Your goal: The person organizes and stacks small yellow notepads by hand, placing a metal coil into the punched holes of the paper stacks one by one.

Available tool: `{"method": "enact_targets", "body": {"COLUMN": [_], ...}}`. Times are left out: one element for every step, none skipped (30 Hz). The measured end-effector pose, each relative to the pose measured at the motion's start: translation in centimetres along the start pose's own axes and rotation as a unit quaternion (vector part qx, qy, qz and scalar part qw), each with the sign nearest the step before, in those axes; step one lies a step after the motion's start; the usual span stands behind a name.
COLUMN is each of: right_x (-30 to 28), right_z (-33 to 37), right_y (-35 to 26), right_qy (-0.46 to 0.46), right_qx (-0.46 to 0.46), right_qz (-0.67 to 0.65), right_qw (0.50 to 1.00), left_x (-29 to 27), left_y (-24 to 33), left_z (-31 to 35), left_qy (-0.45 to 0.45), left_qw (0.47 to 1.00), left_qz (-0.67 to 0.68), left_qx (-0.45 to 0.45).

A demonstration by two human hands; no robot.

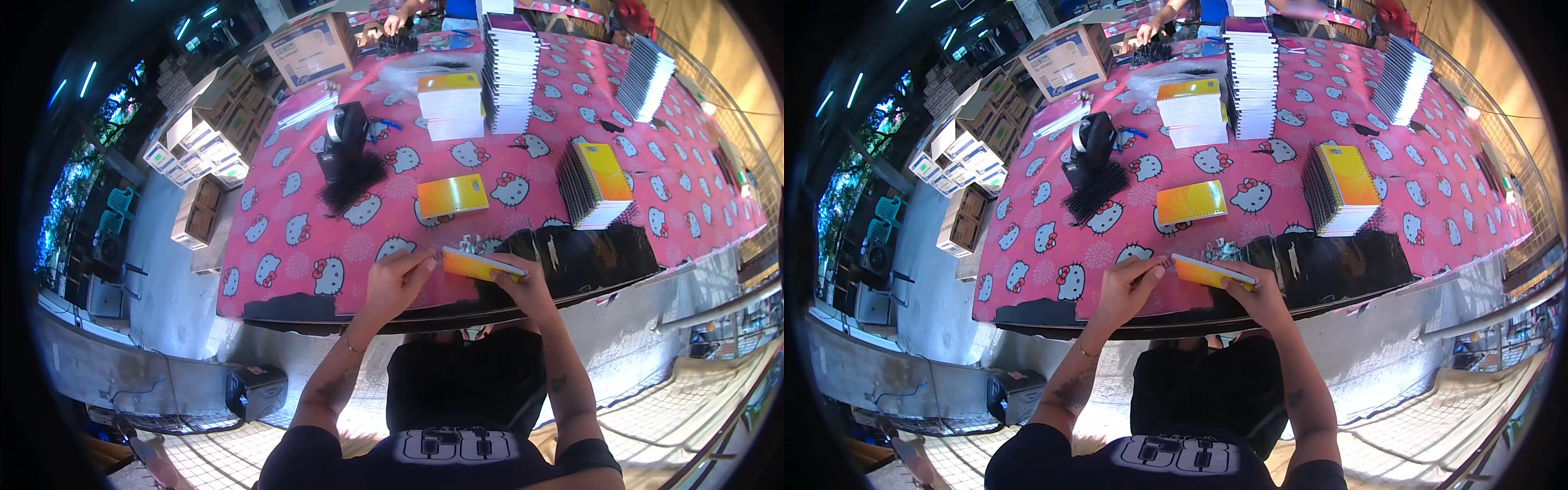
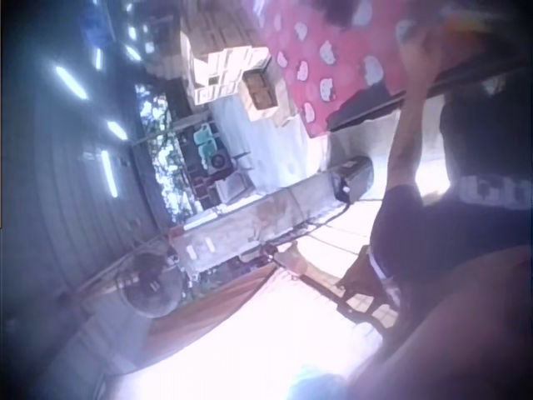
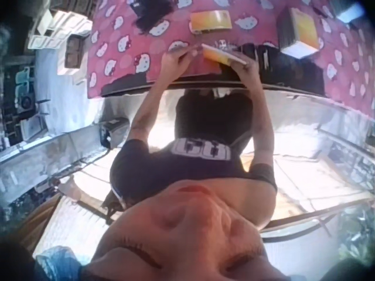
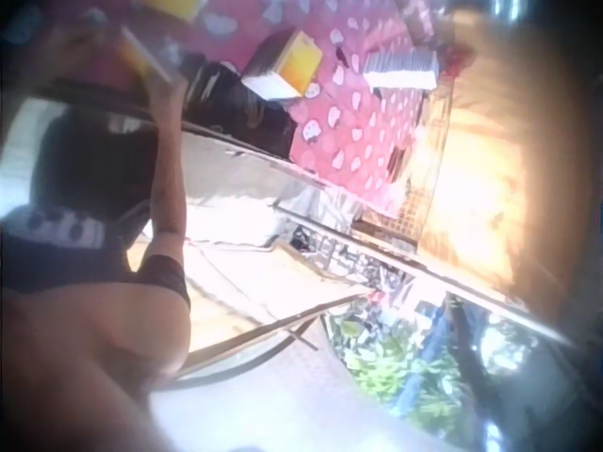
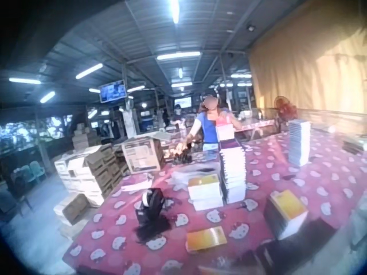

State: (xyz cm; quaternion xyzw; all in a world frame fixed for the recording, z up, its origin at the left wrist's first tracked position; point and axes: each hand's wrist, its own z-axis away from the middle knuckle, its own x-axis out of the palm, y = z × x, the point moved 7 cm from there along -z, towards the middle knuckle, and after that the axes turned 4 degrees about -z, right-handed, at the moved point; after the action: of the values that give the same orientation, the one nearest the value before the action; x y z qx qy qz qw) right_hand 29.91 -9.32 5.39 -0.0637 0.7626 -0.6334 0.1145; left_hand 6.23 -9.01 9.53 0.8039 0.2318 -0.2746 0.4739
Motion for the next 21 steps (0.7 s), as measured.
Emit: {"method": "enact_targets", "body": {"right_x": [0.0, 0.0, 0.0, 0.0, -0.1, -0.1, -0.2, -0.1, 0.0, -0.1, 0.0, 0.2, 0.2, 0.4, 0.6, 0.7, 0.6, 0.5, 0.2, 0.2, 0.3], "right_z": [0.0, 0.0, 0.0, 0.0, -0.1, -0.1, 0.0, 0.1, 0.2, 0.1, 0.1, 0.1, 0.2, 0.2, 0.1, 0.0, 0.1, 0.3, 0.3, 0.1, 0.1], "right_y": [0.0, 0.2, 0.3, 0.3, 0.3, 0.2, 0.0, -0.4, -0.4, -0.1, 0.1, 0.2, 0.2, -0.1, -0.2, 0.0, 0.2, 0.4, 0.6, 0.6, 0.6], "right_qy": [0.002, 0.001, 0.001, 0.001, 0.0, 0.0, 0.002, -0.002, -0.006, -0.001, -0.011, -0.021, -0.017, -0.026, -0.034, -0.034, -0.032, -0.03, -0.027, -0.034, -0.042], "right_qx": [0.0, 0.006, 0.011, 0.011, 0.012, 0.013, 0.012, 0.023, 0.033, 0.032, 0.027, 0.022, 0.022, 0.024, 0.027, 0.027, 0.025, 0.023, 0.025, 0.024, 0.024], "right_qz": [0.0, -0.007, -0.013, -0.014, -0.017, -0.021, -0.022, -0.032, -0.041, -0.046, -0.04, -0.034, -0.039, -0.037, -0.034, -0.037, -0.04, -0.043, -0.043, -0.047, -0.05], "right_qw": [1.0, 1.0, 1.0, 1.0, 1.0, 1.0, 1.0, 0.999, 0.999, 0.998, 0.999, 0.999, 0.999, 0.999, 0.998, 0.998, 0.998, 0.998, 0.998, 0.998, 0.998], "left_x": [-0.1, -0.3, -0.2, -0.2, -0.3, -0.6, -0.8, -1.0, -1.3, -1.3, -1.4, -1.3, -1.1, -0.9, -0.8, -0.8, -0.8, -0.7, -0.8, -1.2, -1.1], "left_y": [0.1, 0.1, -0.2, -0.4, -0.1, 0.0, 0.2, 0.4, 0.5, 0.5, 0.6, 0.4, 0.0, -0.3, -0.5, -0.5, 0.1, 0.8, 1.7, 2.5, 1.8], "left_z": [-0.2, -0.4, -0.7, -1.0, -1.4, -1.7, -1.8, -2.1, -2.2, -2.2, -2.0, -2.0, -2.0, -1.9, -1.7, -1.4, -1.5, -1.7, -2.0, -2.2, -2.4], "left_qy": [0.003, 0.007, 0.006, 0.007, 0.007, 0.005, -0.011, -0.03, -0.036, -0.054, -0.072, -0.077, -0.089, -0.099, -0.101, -0.082, -0.065, -0.069, -0.072, -0.075, -0.077], "left_qw": [1.0, 1.0, 1.0, 0.999, 0.998, 0.998, 0.998, 0.997, 0.997, 0.996, 0.995, 0.994, 0.993, 0.992, 0.992, 0.994, 0.996, 0.995, 0.994, 0.993, 0.993], "left_qz": [-0.01, -0.021, -0.022, -0.026, -0.031, -0.032, 0.004, 0.037, 0.033, 0.034, 0.035, 0.031, 0.007, -0.015, -0.017, 0.004, 0.027, 0.029, 0.017, 0.001, -0.002], "left_qx": [0.009, 0.017, 0.018, 0.038, 0.06, 0.061, 0.059, 0.057, 0.061, 0.064, 0.064, 0.065, 0.071, 0.075, 0.074, 0.066, 0.06, 0.061, 0.074, 0.086, 0.086]}}
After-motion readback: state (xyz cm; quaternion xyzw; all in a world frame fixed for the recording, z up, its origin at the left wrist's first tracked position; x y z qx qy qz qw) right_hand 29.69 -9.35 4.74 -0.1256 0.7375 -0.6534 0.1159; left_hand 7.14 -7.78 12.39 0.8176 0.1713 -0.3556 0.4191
